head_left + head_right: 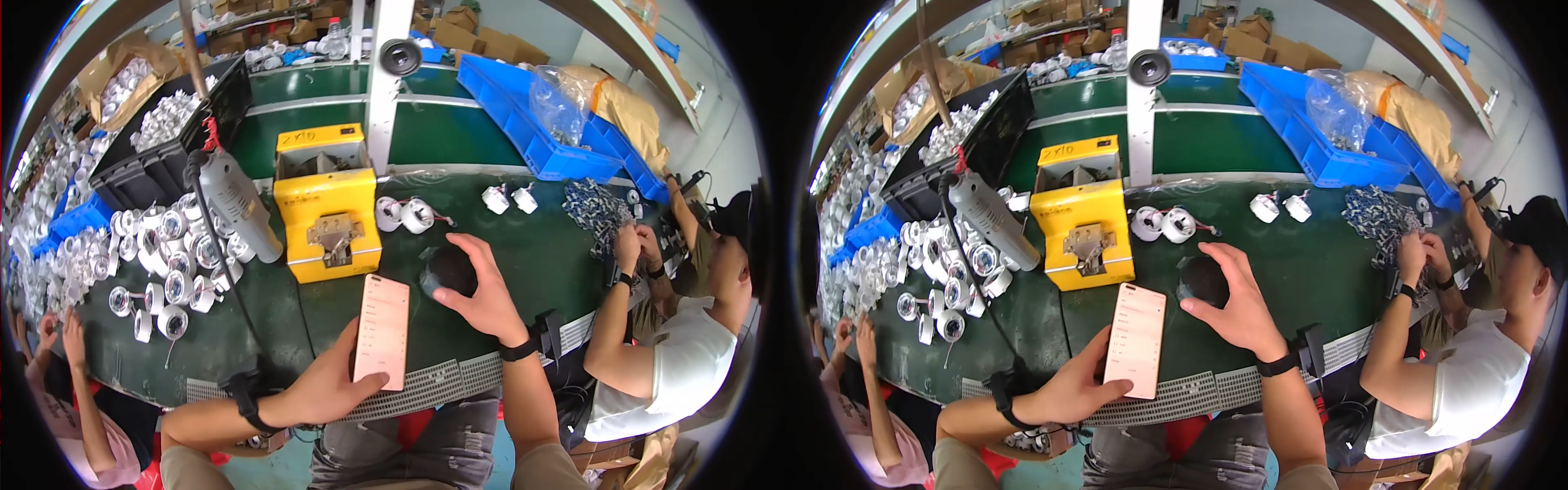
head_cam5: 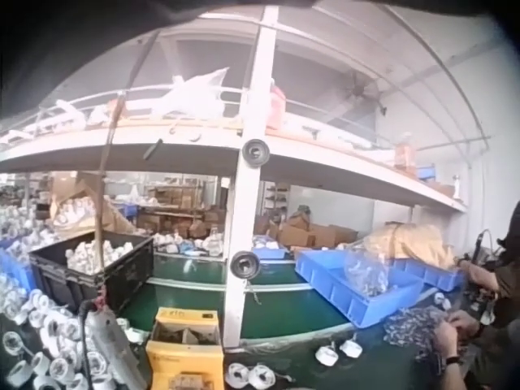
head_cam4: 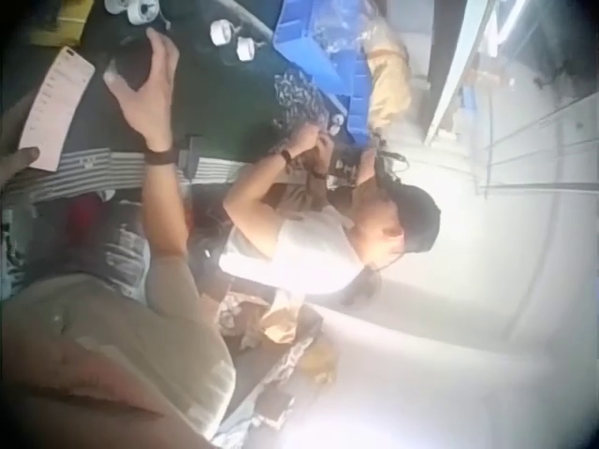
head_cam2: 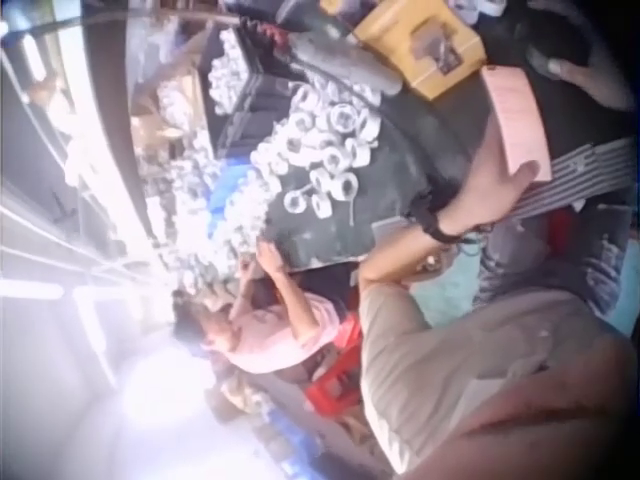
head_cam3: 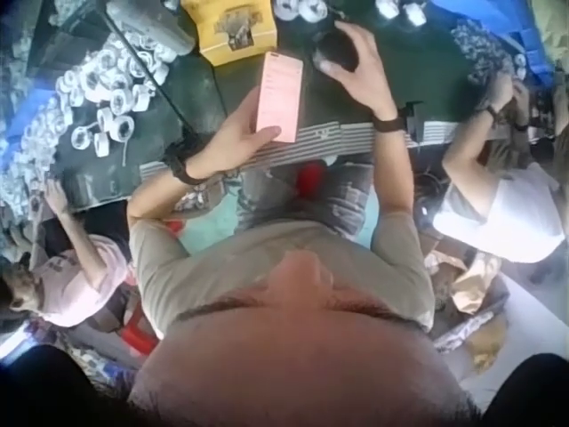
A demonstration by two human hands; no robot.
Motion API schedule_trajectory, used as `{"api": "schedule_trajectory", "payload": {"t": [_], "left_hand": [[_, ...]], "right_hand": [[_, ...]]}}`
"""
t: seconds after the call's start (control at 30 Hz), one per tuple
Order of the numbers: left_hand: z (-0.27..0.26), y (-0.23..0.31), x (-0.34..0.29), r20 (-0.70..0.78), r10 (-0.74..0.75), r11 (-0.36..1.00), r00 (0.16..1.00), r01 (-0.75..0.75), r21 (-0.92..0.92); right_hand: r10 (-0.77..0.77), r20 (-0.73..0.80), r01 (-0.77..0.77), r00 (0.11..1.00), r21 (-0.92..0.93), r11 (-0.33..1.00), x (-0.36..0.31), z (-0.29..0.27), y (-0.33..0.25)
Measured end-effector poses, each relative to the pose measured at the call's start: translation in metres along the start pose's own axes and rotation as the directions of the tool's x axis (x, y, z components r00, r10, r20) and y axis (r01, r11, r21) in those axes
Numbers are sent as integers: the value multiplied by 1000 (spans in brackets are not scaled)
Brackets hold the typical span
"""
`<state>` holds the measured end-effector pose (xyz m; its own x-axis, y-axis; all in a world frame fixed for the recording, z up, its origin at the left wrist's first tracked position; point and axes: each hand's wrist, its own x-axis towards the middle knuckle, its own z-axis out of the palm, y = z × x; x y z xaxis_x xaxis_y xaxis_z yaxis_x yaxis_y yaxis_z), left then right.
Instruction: The person assembles a camera component by hand, uses a power screwdriver to drive a screw, and then sets it down. After picking up a black circular part and a smartphone, the person taps the screen, picks up the camera component again, and drives another screw with the power screwdriver.
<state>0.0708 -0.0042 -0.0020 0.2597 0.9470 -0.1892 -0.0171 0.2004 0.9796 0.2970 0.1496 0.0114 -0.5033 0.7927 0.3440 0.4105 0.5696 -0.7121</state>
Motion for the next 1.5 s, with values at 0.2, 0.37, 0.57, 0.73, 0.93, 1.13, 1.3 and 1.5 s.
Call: {"api": "schedule_trajectory", "payload": {"t": [0.2,0.37,0.57,0.73,0.93,1.13,1.3,1.5], "left_hand": [[-1,15,-19,-105,317,803,943,-207,559],[0,56,-32,71,398,792,914,-382,475],[-55,79,-53,11,839,537,543,-832,141],[-110,36,-9,-634,204,843,746,-463,-274],[-90,-5,31,-319,344,911,883,-396,-116],[-80,-21,26,-282,307,945,909,-325,-21],[-83,-18,23,-266,307,947,914,-321,-9],[-86,-5,19,-214,365,929,906,-370,17]], "right_hand": [[200,-263,-158,944,174,972,39,-17,29],[68,149,-40,986,-181,983,94,-13,28],[193,122,-145,974,-321,936,104,3,21],[36,-77,-49,996,-168,985,75,-4,-15],[-126,-141,83,982,-281,956,46,35,-45],[6,212,118,977,-566,816,52,39,-45],[30,247,105,968,-513,852,68,44,-29],[-86,113,122,990,-374,919,59,25,-69]]}}
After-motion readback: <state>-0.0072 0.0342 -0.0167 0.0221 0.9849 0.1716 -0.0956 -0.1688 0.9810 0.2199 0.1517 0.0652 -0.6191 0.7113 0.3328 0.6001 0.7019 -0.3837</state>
